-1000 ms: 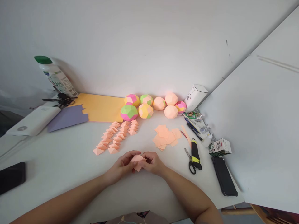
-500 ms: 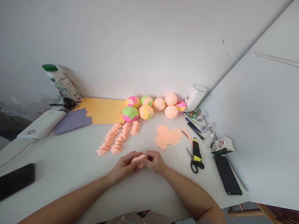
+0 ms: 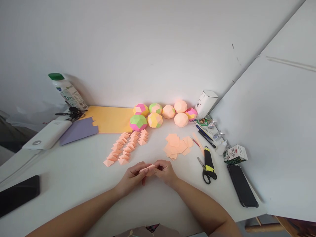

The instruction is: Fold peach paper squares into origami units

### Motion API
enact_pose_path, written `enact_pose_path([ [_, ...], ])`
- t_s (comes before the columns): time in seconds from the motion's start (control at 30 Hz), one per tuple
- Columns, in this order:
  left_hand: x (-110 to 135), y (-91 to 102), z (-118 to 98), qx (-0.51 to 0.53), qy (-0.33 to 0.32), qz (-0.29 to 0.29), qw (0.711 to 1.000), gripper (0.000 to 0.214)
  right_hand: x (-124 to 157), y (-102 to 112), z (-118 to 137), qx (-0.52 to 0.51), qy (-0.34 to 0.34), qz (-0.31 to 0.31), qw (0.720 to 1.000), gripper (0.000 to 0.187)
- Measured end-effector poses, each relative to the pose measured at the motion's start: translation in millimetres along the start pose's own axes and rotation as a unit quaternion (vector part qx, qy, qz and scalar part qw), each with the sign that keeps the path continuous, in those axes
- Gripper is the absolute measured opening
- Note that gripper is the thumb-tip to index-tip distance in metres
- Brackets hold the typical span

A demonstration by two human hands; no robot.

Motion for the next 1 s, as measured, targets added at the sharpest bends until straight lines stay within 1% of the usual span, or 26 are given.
enact_pose_path([
  [0.13, -0.1, -0.4, 0.6, 0.011, 0.013, 0.005, 1.000, 0.040, 0.3, 3.5, -8.0, -0.007, -0.021, -0.013, 1.000, 0.023],
  [0.27, 0.6, -1.6, 3.1, 0.004, 0.029, 0.021, 0.999, 0.042, 0.9, 7.7, -17.0, -0.020, -0.043, -0.040, 0.998, 0.028],
  [0.37, 1.5, -1.5, 5.5, -0.005, 0.035, 0.021, 0.999, 0.043, 0.9, 8.5, -19.6, -0.021, -0.048, -0.041, 0.998, 0.030],
  [0.6, 2.9, -0.9, 8.0, -0.032, 0.051, 0.011, 0.998, 0.045, -0.8, 7.4, -15.8, -0.002, -0.029, -0.030, 0.999, 0.020],
  [0.77, 3.0, -1.4, 5.2, -0.058, 0.051, 0.021, 0.997, 0.045, -1.0, 6.5, -13.4, -0.004, -0.031, -0.031, 0.999, 0.018],
  [0.9, 3.6, -1.7, 4.1, -0.057, 0.048, 0.025, 0.997, 0.043, -1.0, 5.9, -9.6, 0.013, -0.022, -0.030, 0.999, 0.019],
  [1.0, 4.2, -1.1, 5.4, -0.043, 0.048, 0.008, 0.998, 0.044, -0.9, 5.8, -8.7, 0.023, -0.018, -0.029, 0.999, 0.020],
])
Point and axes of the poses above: each hand's wrist, its own x-axis away from the middle knuckle, its own y-axis out of the back of the hand, z = x × y, the point moved 3 cm from there along -x, towards the middle knuckle, and after that the axes turned 7 degrees about -x, right-handed, at the moved point
